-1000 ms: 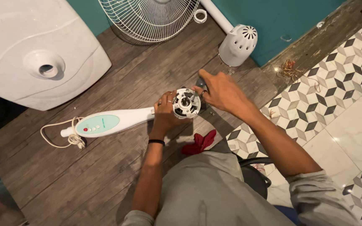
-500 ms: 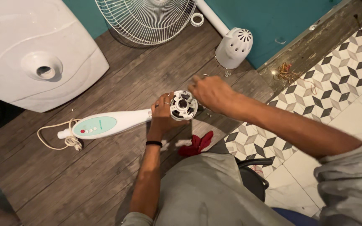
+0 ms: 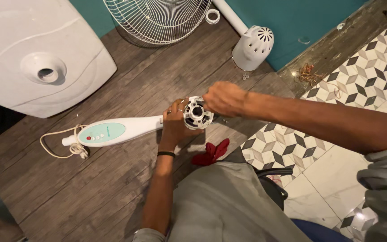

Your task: The person uses a screwdriver to remove screws from the motor housing of a disassembled electric fan. After removing the screws, they wipe the fan housing with a red cloth.

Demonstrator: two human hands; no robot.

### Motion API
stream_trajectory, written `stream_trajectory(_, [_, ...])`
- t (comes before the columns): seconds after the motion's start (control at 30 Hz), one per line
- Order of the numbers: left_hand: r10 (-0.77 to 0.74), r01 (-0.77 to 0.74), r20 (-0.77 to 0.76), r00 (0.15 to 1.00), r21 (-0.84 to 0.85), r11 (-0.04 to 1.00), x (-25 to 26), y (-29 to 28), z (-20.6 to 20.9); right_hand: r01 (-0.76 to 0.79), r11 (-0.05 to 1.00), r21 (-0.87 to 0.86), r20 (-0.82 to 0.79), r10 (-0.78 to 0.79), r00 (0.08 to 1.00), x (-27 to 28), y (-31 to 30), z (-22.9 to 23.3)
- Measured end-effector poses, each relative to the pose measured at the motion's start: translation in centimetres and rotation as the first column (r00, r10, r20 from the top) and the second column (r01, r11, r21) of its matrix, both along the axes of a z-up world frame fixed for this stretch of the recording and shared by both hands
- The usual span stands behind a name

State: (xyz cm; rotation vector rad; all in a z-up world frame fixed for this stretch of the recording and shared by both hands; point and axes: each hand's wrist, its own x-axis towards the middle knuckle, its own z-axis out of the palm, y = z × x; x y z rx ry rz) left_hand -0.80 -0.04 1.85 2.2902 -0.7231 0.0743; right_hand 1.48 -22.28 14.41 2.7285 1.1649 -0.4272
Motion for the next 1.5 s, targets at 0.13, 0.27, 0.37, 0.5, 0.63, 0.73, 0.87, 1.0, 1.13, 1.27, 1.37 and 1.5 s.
stream_trajectory(0.13, [0.033,-0.032,-0.021,0.999,0.020,0.999,-0.5,-0.3,1.2,-0.013,0.995,0.103,0.078,0.005,0.997,0.3,-0.9,0.4])
stream_trajectory(0.27, [0.025,-0.024,-0.016,1.000,0.010,1.000,-0.5,-0.2,1.5,0.075,0.990,0.123,0.021,-0.078,0.997,0.2,-1.0,0.0])
stream_trajectory(0.37, [0.019,-0.019,-0.006,1.000,-0.003,1.000,-0.3,-0.2,1.0,0.115,0.944,0.311,0.027,-0.130,0.991,-0.3,-1.4,-0.4])
stream_trajectory(0.5, [0.013,-0.013,0.023,1.000,-0.021,1.000,-0.1,-0.1,0.3,-0.248,0.821,0.515,0.635,-0.171,0.753,-1.7,-1.3,-0.7])
stream_trajectory(0.63, [0.019,-0.019,0.035,0.999,0.002,1.000,-0.1,-0.1,-0.2,0.407,0.866,0.291,-0.052,-0.411,0.910,0.2,-0.8,-1.6])
stream_trajectory(0.73, [0.021,-0.021,0.023,1.000,0.016,1.000,0.2,-0.2,-0.3,0.392,0.875,0.284,-0.047,-0.395,0.917,0.4,-1.1,-2.3])
stream_trajectory(0.87, [0.046,-0.046,0.047,0.998,-0.006,0.999,-0.6,0.0,-0.6,0.268,0.914,0.306,0.148,-0.324,0.934,-1.2,-1.8,-2.9])
stream_trajectory(1.0, [0.038,-0.039,0.040,0.998,0.012,0.999,-0.5,-0.1,-1.0,0.164,0.883,0.441,0.350,-0.337,0.874,-3.4,-1.3,-1.4])
stream_trajectory(1.13, [0.036,-0.035,0.058,0.998,-0.016,0.999,-0.5,0.0,-1.2,0.408,0.645,0.646,-0.123,-0.440,0.890,-3.5,0.3,2.1])
stream_trajectory(1.27, [0.020,-0.020,-0.018,1.000,-0.011,1.000,-0.4,0.0,-0.9,0.428,0.498,0.754,-0.154,-0.500,0.852,-4.2,-0.4,6.0])
stream_trajectory(1.37, [0.024,-0.022,-0.085,0.996,0.028,0.999,-0.9,-0.1,-0.1,0.437,0.404,0.804,-0.146,-0.578,0.803,-5.0,-2.0,7.2])
stream_trajectory(1.5, [0.093,-0.077,-0.137,0.986,0.117,0.990,-0.9,-0.3,1.1,0.729,-0.254,0.636,-0.684,-0.623,0.380,-5.2,-4.6,2.8])
